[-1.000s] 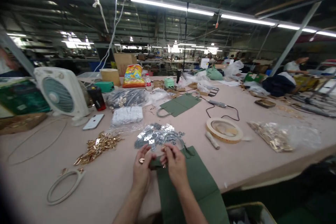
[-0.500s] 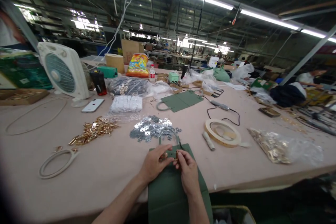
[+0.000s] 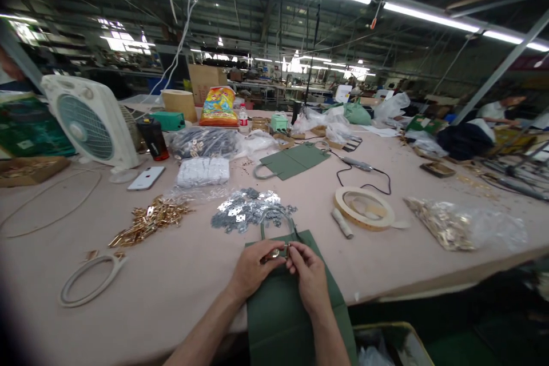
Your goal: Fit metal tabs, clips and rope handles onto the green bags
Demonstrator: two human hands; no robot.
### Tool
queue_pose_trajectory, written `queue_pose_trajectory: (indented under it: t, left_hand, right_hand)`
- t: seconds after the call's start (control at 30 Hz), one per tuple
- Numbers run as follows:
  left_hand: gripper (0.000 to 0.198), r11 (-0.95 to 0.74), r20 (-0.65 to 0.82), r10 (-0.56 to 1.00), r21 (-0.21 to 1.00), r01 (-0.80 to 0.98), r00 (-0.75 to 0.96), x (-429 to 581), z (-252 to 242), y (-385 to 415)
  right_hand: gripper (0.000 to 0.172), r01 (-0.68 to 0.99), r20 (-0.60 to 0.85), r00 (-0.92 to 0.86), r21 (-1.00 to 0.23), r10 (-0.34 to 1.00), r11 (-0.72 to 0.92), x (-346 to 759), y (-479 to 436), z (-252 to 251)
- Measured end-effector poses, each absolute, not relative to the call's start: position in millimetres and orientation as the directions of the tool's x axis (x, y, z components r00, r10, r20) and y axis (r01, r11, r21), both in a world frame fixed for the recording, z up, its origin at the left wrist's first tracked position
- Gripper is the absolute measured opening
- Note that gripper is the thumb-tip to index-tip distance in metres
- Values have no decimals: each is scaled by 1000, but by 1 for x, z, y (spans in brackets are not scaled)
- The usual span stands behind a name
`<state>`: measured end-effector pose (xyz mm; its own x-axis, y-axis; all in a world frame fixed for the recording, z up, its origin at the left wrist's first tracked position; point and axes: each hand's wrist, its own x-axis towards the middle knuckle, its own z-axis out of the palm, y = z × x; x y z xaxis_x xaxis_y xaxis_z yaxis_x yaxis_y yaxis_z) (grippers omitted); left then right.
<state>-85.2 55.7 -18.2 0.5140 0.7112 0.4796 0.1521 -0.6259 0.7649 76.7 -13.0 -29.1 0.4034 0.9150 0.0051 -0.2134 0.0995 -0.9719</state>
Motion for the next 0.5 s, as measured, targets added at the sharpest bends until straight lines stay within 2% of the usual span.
queue_pose_trajectory:
  t: [0.13,0.3,0.5]
  left_hand:
    - [23,-642,499,687,757,121,528,-85,-21,56]
    - [44,-520,389,773,841,150,501,-87,-22,56]
    - [24,-577,439,733,806,133,520,-88,-19,56]
  right_hand:
    - [43,-323,-46,341,-944,939,71,79,-14,-26]
    - [45,-301,-50,328,-952,943,55,80,-13,-27]
    - [40,-274,-24,302,-960,953,63,82,-13,-32]
